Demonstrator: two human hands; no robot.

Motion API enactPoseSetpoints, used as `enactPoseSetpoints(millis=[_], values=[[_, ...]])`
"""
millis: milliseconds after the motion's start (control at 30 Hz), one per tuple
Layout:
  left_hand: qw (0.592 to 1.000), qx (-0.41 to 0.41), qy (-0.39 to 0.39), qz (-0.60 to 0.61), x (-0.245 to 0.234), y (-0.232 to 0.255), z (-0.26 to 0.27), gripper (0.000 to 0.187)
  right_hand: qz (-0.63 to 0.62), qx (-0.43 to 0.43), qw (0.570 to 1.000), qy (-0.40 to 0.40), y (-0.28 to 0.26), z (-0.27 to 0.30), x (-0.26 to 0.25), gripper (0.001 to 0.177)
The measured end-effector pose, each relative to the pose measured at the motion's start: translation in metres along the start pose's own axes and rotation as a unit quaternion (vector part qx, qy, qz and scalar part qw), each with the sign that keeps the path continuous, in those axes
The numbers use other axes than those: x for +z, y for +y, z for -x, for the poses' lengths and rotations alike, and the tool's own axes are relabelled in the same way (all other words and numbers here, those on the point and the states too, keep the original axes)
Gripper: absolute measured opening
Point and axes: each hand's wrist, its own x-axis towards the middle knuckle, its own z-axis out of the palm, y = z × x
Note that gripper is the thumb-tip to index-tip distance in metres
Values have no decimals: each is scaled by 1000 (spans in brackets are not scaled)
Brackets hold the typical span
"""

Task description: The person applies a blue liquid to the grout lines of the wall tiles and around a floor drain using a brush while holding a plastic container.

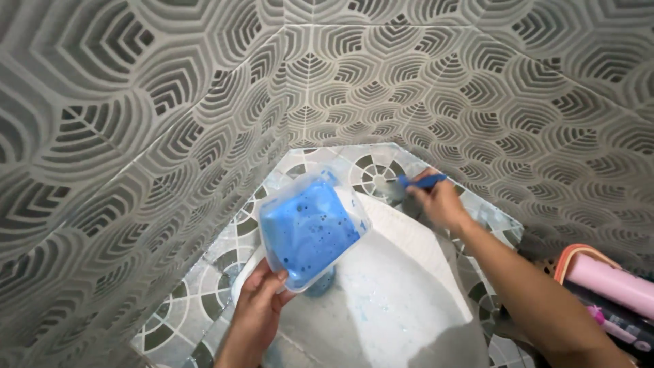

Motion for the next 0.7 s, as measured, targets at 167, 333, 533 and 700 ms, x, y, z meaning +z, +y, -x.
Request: enactPoseSetpoints(millis=[167, 333, 533, 700], values=[[999, -21, 25, -23, 4, -10, -9, 60, 99, 94, 983, 125, -22, -22, -14, 14], [999, -25, 36, -29, 5, -12, -11, 60, 33, -74, 996, 40, -26, -25, 18, 17], [999, -23, 22, -28, 8, -5, -3, 61, 114, -43, 989, 86, -45, -30, 15, 14], [997, -39, 49, -33, 7, -7, -7, 60, 39, -98, 994, 5, -88, -24, 71, 17]])
